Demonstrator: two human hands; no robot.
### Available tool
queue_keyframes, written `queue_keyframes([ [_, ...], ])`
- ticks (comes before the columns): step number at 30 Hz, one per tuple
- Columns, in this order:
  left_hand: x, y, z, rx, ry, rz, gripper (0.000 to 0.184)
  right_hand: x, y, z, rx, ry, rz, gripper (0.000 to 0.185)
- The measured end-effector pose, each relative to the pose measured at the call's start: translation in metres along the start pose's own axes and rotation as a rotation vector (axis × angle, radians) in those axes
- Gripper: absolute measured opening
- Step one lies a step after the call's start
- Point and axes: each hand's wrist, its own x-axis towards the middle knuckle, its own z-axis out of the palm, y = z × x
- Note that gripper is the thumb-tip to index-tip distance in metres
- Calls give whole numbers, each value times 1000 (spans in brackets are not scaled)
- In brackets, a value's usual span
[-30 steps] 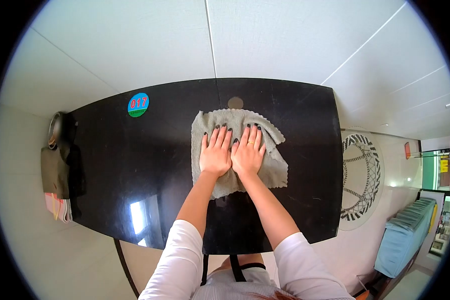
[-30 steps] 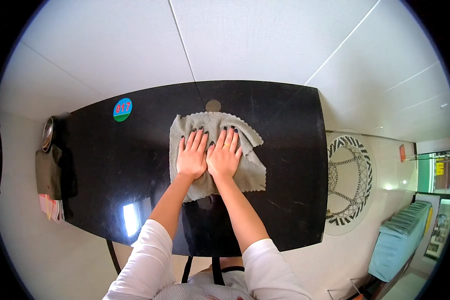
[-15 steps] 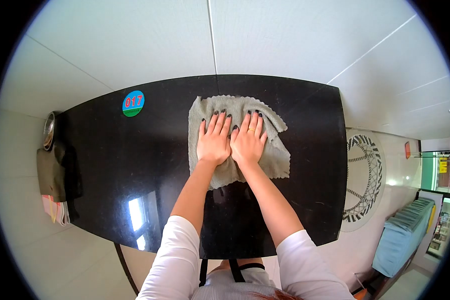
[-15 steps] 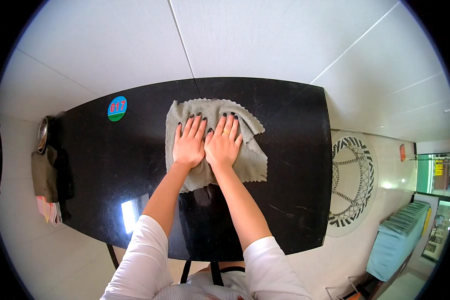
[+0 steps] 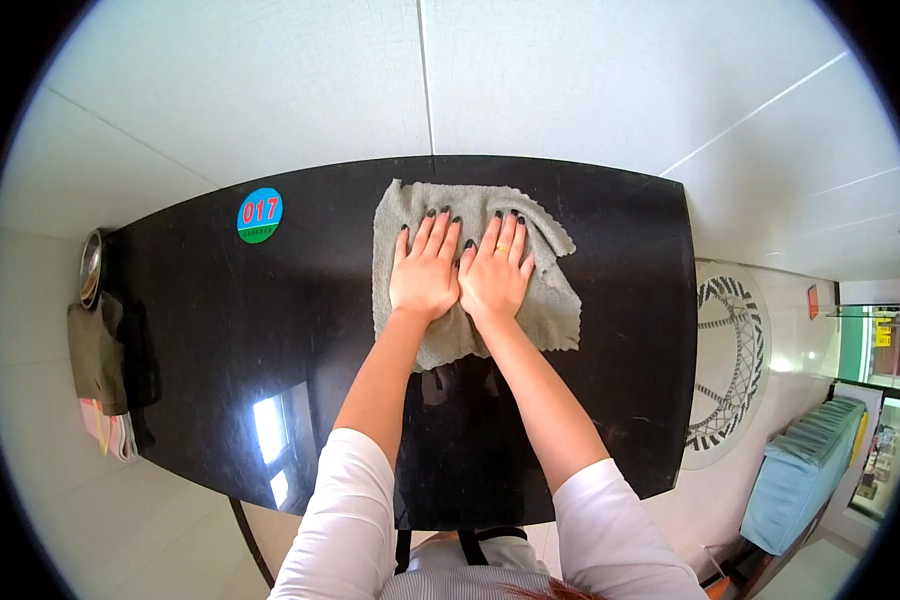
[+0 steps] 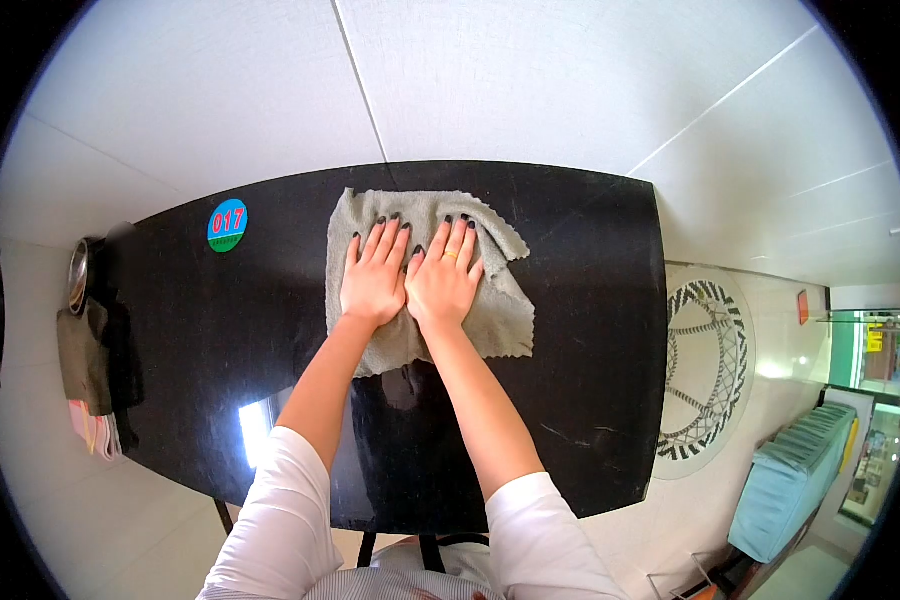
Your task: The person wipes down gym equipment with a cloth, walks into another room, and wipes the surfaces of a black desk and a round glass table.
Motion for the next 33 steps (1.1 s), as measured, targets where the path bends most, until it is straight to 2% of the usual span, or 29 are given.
queue_keyframes([
  [33,54,-13,8,-33,-120,-25,52,51,-6,20,-28,-36,55,54],
])
